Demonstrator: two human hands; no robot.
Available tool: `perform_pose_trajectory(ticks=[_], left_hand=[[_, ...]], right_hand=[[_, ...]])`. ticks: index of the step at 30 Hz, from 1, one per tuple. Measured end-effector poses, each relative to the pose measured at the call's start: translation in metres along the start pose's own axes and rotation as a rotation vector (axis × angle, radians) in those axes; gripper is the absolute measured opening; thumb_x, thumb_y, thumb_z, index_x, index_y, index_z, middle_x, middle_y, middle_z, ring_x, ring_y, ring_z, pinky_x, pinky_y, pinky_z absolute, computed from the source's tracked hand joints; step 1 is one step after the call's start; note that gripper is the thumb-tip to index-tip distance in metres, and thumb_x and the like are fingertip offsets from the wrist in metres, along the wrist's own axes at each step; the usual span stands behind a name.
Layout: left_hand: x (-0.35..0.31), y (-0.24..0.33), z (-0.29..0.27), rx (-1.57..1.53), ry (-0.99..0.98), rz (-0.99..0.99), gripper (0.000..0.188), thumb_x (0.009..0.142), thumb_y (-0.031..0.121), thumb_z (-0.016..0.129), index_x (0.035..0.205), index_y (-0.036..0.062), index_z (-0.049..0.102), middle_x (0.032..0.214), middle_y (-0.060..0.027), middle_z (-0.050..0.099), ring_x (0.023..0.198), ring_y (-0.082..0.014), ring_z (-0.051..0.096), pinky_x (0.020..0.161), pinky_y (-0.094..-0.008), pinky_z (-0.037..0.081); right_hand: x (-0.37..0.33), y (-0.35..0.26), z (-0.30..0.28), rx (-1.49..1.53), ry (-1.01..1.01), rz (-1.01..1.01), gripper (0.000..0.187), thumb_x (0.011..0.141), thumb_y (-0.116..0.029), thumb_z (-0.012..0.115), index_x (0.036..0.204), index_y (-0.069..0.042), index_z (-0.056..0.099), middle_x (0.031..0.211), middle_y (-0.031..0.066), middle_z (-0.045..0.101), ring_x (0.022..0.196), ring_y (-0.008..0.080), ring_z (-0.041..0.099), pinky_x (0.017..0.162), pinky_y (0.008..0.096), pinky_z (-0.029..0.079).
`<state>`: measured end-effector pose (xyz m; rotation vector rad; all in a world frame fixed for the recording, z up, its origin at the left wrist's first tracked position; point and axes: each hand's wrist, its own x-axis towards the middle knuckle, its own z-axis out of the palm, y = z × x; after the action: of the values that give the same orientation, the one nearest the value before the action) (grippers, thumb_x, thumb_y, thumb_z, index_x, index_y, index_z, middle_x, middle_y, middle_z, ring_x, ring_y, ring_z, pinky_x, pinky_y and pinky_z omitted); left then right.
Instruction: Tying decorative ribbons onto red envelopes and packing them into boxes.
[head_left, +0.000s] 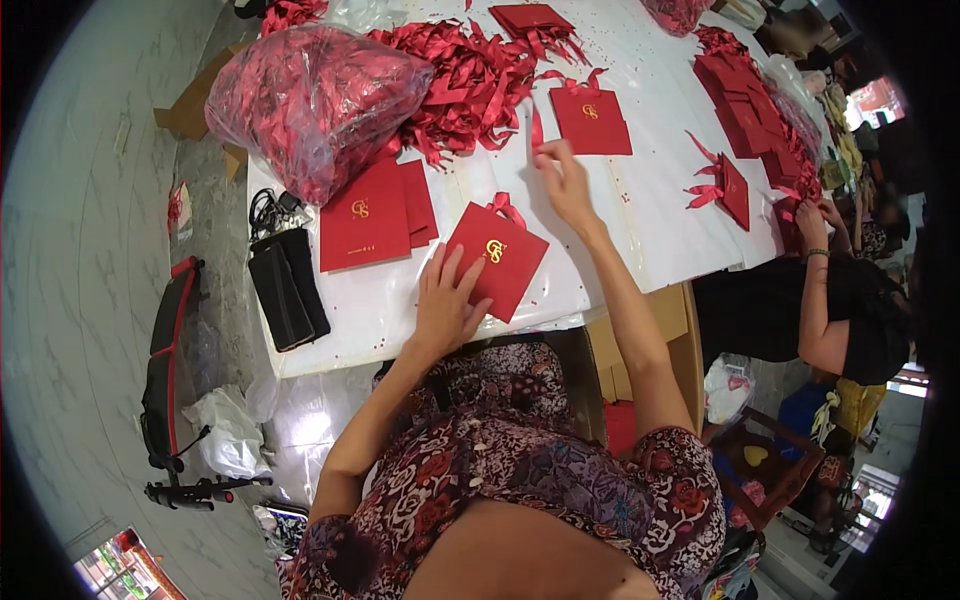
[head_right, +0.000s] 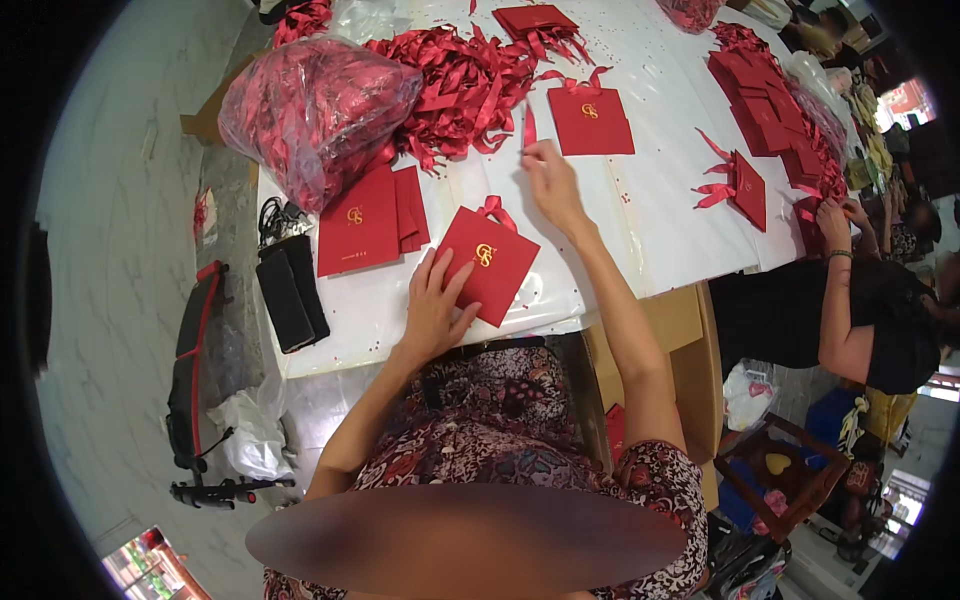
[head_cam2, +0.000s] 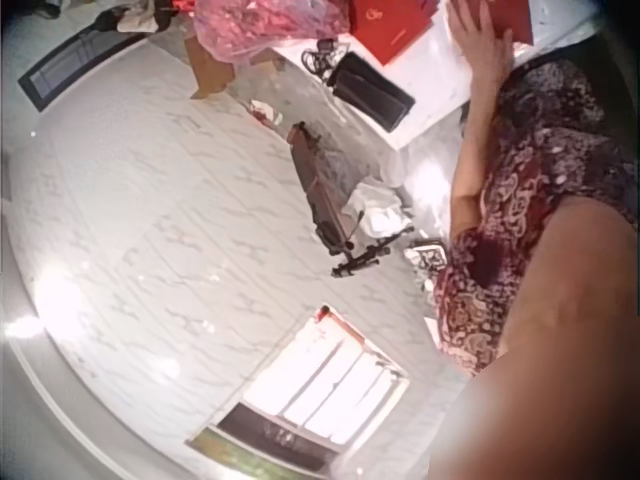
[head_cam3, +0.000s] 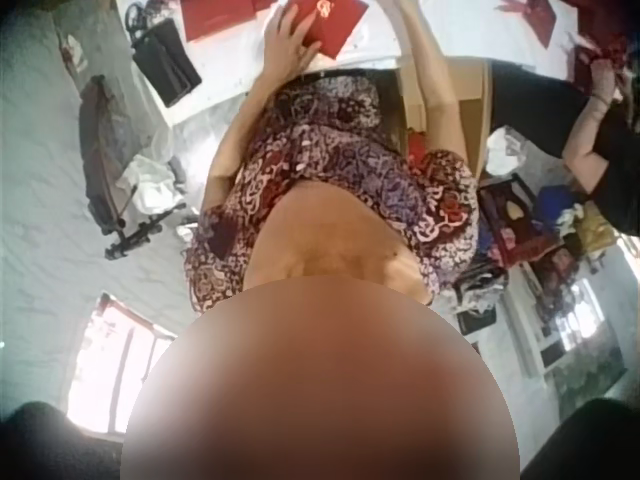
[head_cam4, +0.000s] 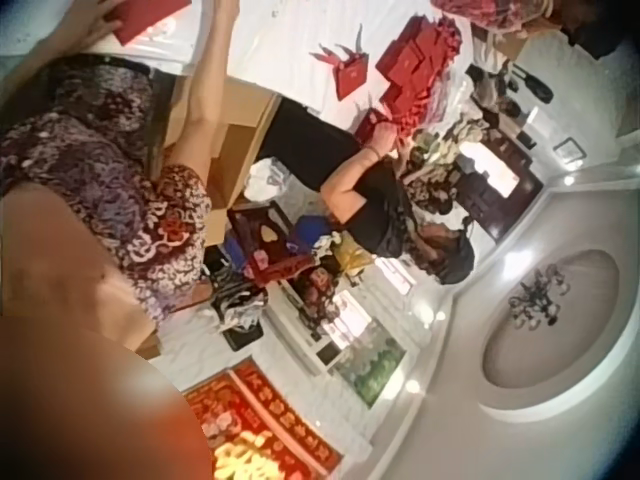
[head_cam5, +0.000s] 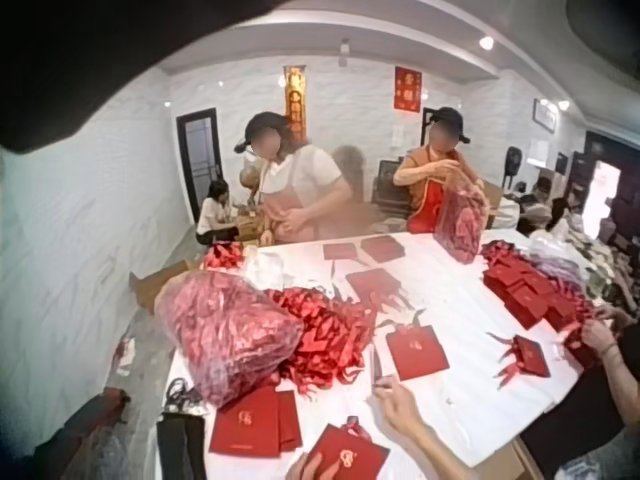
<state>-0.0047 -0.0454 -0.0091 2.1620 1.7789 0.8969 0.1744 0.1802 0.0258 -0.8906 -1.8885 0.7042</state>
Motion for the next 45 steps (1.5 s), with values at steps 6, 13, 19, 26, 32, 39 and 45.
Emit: perform_pose_trajectory(ticks=[6,13,19,26,32,39,45], left_hand=[[-0.016,0.016,0.000,0.024,0.010,-0.033,0.063,0.085,0.033,0.072,0.140,0.0110,0.050,0.135,-0.0205,0.045,0.129,-0.0415,0.039,0.105,-0.0518,0.034],[-0.008,0.025,-0.006,0.086,-0.042,-0.086,0.052,0.083,0.030,0.073,0.126,0.0074,0.057,0.109,-0.0127,0.052,0.101,-0.0318,0.049,0.084,-0.0451,0.038],[0.044,0.016,0.000,-0.026,0.132,0.053,0.044,0.071,0.018,0.081,0.111,0.0073,0.064,0.102,-0.0083,0.057,0.098,-0.0287,0.053,0.079,-0.0406,0.041],[0.067,0.009,0.010,-0.022,0.039,0.074,0.047,0.066,0.016,0.083,0.108,0.0079,0.064,0.102,-0.0087,0.057,0.098,-0.0303,0.052,0.083,-0.0417,0.041],[0.068,0.003,0.015,-0.119,-0.010,0.041,0.034,0.071,0.012,0.079,0.102,0.0089,0.065,0.096,-0.0089,0.060,0.095,-0.0291,0.056,0.085,-0.0414,0.040],[0.058,0.013,0.026,-0.118,0.041,-0.022,0.021,0.076,0.001,0.068,0.095,0.0086,0.064,0.084,-0.0074,0.067,0.084,-0.0283,0.060,0.079,-0.0418,0.039],[0.054,0.006,0.025,-0.204,0.091,-0.091,0.020,0.076,0.000,0.068,0.093,0.0084,0.064,0.083,-0.0063,0.068,0.084,-0.0270,0.062,0.080,-0.0401,0.040]], right_hand=[[-0.040,-0.078,-0.074,0.233,0.322,0.211,0.012,0.102,-0.010,0.052,0.110,-0.003,0.058,0.079,-0.0027,0.056,0.060,0.0005,0.040,0.052,0.0177,0.031],[-0.081,-0.127,-0.094,0.197,0.073,0.327,0.014,0.100,-0.010,0.057,0.106,-0.001,0.066,0.080,-0.0043,0.057,0.068,0.0025,0.048,0.060,0.0189,0.039],[-0.121,-0.082,-0.021,-0.058,-0.182,0.349,0.014,0.091,-0.013,0.067,0.101,-0.003,0.071,0.084,0.0081,0.071,0.071,0.0165,0.065,0.066,0.0290,0.051],[-0.123,-0.076,0.010,-0.342,-0.116,0.446,0.015,0.085,-0.019,0.071,0.088,-0.004,0.068,0.080,0.0116,0.070,0.068,0.0273,0.067,0.064,0.0372,0.052],[-0.121,-0.069,0.011,-0.280,-0.122,0.501,0.016,0.082,-0.019,0.072,0.084,-0.004,0.067,0.067,0.0115,0.066,0.061,0.0278,0.066,0.061,0.0384,0.051],[-0.116,-0.078,0.021,-0.542,-0.238,0.217,0.016,0.081,-0.013,0.068,0.085,0.001,0.061,0.074,0.0200,0.066,0.068,0.0387,0.065,0.063,0.0473,0.051],[-0.111,-0.082,0.023,-0.507,-0.310,0.237,0.018,0.081,-0.011,0.068,0.086,0.003,0.059,0.078,0.0225,0.065,0.071,0.0413,0.065,0.064,0.0495,0.052]])
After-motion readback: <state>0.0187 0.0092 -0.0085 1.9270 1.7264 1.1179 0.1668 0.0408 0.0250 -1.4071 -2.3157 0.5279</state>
